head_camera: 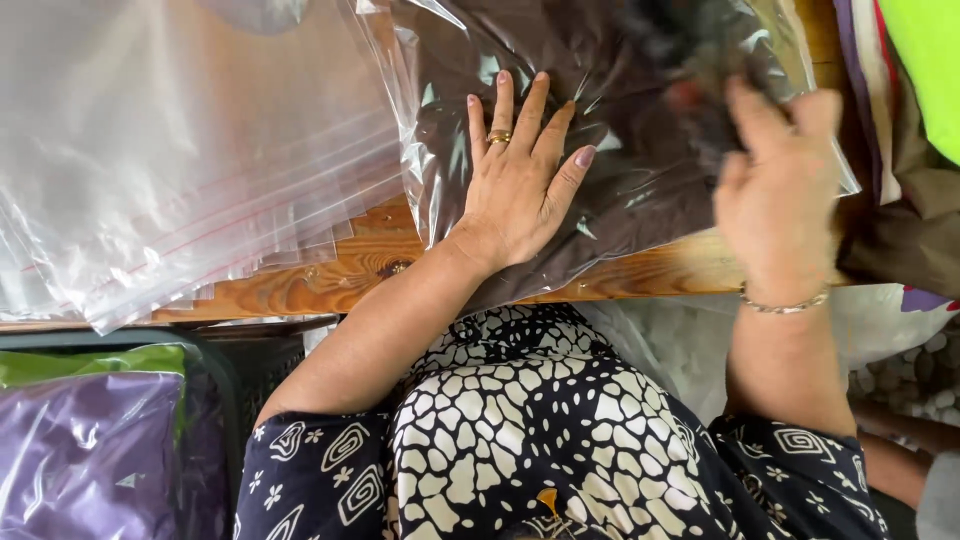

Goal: Placing a pillow into a plastic bag, smoothing it with a brush, and sealing the bag.

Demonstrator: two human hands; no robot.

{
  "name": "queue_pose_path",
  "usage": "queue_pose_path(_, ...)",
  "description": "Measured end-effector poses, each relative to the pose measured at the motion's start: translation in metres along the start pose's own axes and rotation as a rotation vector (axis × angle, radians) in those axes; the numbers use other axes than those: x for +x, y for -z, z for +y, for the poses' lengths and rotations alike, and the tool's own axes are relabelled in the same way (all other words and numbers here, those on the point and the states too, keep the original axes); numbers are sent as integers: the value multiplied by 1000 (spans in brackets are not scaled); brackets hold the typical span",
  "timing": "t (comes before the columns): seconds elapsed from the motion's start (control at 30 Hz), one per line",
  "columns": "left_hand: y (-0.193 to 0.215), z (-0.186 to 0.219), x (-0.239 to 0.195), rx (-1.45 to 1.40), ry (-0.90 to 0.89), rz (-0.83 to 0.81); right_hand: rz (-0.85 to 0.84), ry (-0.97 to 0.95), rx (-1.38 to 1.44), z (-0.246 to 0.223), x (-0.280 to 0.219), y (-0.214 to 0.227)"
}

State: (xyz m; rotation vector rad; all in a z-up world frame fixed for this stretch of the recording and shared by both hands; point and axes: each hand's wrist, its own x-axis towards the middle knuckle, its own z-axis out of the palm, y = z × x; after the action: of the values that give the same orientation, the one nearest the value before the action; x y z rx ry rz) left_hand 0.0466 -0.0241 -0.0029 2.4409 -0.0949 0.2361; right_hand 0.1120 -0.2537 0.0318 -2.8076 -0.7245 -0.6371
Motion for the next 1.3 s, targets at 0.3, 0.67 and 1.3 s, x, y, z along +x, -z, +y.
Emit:
queue_pose_path(0.3,1,-1,-3,-2,-51,53,-56,210,-42,54,25,-44)
queue_pose_path(0.67,-10,-1,-5,186,-97,134,-78,253,364,-31,4,8)
queue_pose_path(1.3,50,2,-5,-89,-266,-455,-588,-466,105,64,-68,69)
